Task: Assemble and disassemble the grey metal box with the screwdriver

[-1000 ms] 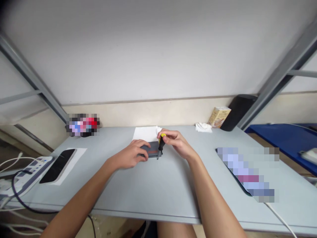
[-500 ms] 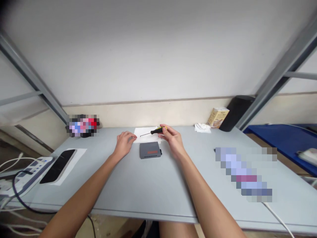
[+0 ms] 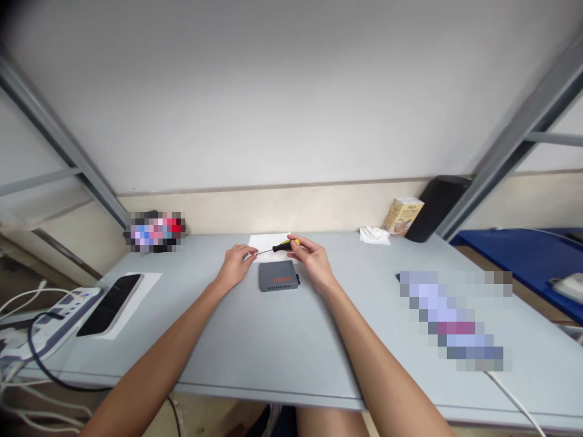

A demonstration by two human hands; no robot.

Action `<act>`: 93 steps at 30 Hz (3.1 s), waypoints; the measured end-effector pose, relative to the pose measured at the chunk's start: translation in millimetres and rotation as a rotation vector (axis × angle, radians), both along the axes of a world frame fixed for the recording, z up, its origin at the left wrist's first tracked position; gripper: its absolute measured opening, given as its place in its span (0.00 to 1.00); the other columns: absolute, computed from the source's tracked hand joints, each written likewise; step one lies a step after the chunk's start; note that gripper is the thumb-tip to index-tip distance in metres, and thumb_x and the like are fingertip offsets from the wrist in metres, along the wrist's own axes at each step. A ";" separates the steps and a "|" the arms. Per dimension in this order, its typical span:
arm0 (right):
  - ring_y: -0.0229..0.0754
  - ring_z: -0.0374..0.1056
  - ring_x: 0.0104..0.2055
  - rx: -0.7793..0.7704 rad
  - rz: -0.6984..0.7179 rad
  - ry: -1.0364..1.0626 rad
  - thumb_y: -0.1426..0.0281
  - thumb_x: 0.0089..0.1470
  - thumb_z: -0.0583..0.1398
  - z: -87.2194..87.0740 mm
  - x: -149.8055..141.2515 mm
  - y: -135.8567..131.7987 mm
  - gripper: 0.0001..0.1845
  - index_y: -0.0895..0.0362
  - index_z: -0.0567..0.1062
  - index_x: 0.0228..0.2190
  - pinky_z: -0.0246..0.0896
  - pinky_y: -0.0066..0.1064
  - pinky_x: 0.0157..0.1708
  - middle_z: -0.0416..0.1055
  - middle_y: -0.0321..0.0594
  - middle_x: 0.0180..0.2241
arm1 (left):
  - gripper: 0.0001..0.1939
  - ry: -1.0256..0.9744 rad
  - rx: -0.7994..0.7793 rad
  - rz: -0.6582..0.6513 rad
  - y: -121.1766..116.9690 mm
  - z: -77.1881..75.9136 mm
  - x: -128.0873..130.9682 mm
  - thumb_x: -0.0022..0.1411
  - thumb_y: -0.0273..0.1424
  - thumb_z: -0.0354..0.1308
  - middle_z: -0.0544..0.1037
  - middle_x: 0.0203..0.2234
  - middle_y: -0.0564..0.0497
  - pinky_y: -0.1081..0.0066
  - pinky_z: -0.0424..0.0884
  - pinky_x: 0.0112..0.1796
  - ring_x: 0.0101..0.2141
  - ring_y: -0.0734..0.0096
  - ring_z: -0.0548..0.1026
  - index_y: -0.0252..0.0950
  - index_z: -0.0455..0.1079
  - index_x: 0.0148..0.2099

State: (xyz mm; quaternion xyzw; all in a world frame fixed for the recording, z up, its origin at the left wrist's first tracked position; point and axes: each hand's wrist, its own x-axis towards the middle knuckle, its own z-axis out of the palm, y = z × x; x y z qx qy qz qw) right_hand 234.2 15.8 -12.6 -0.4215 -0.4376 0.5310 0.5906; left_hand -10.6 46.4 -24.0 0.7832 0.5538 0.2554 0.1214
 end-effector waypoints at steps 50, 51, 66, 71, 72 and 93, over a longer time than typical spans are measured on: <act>0.37 0.64 0.28 0.056 -0.289 -0.006 0.37 0.44 0.69 7.3 17.1 7.5 0.33 0.53 0.81 0.36 0.64 0.27 0.23 0.69 0.35 0.28 | 0.17 -0.423 -0.482 -0.474 -22.7 22.3 0.4 0.68 0.31 0.56 0.82 0.53 0.41 0.59 0.71 0.55 0.55 0.57 0.77 0.37 0.74 0.57; 0.37 0.64 0.27 0.066 -0.294 -0.021 0.37 0.44 0.68 7.6 16.2 7.5 0.33 0.53 0.81 0.36 0.65 0.28 0.23 0.69 0.34 0.27 | 0.16 -0.429 -0.450 -0.454 -25.6 20.6 4.8 0.70 0.31 0.54 0.82 0.52 0.41 0.59 0.71 0.56 0.56 0.57 0.77 0.37 0.75 0.56; 0.36 0.63 0.24 0.083 -0.326 0.016 0.39 0.45 0.68 11.6 16.3 6.4 0.31 0.53 0.80 0.35 0.63 0.29 0.23 0.68 0.32 0.25 | 0.18 -0.311 -0.325 -0.487 -32.4 19.3 12.8 0.69 0.32 0.60 0.79 0.54 0.44 0.58 0.69 0.58 0.54 0.58 0.75 0.40 0.74 0.60; 0.36 0.62 0.25 0.103 -0.313 -0.018 0.39 0.47 0.67 12.8 15.3 4.8 0.30 0.53 0.80 0.35 0.61 0.28 0.22 0.67 0.33 0.26 | 0.18 -0.356 -0.364 -0.503 -30.5 18.6 11.3 0.69 0.27 0.57 0.79 0.55 0.43 0.57 0.70 0.59 0.55 0.59 0.75 0.40 0.74 0.59; 0.36 0.62 0.25 0.106 -0.305 -0.019 0.39 0.47 0.67 13.1 14.9 4.7 0.30 0.53 0.80 0.35 0.60 0.28 0.22 0.67 0.33 0.26 | 0.17 -0.355 -0.364 -0.498 -30.7 19.0 10.8 0.69 0.28 0.57 0.79 0.55 0.44 0.57 0.71 0.58 0.55 0.59 0.76 0.40 0.75 0.58; 0.39 0.66 0.27 0.116 -0.179 0.040 0.44 0.49 0.69 10.3 11.1 4.9 0.25 0.53 0.80 0.35 0.65 0.29 0.23 0.67 0.33 0.26 | 0.20 -0.219 -0.220 -0.404 -36.3 14.8 15.0 0.72 0.26 0.46 0.77 0.49 0.45 0.56 0.67 0.60 0.52 0.59 0.74 0.41 0.77 0.54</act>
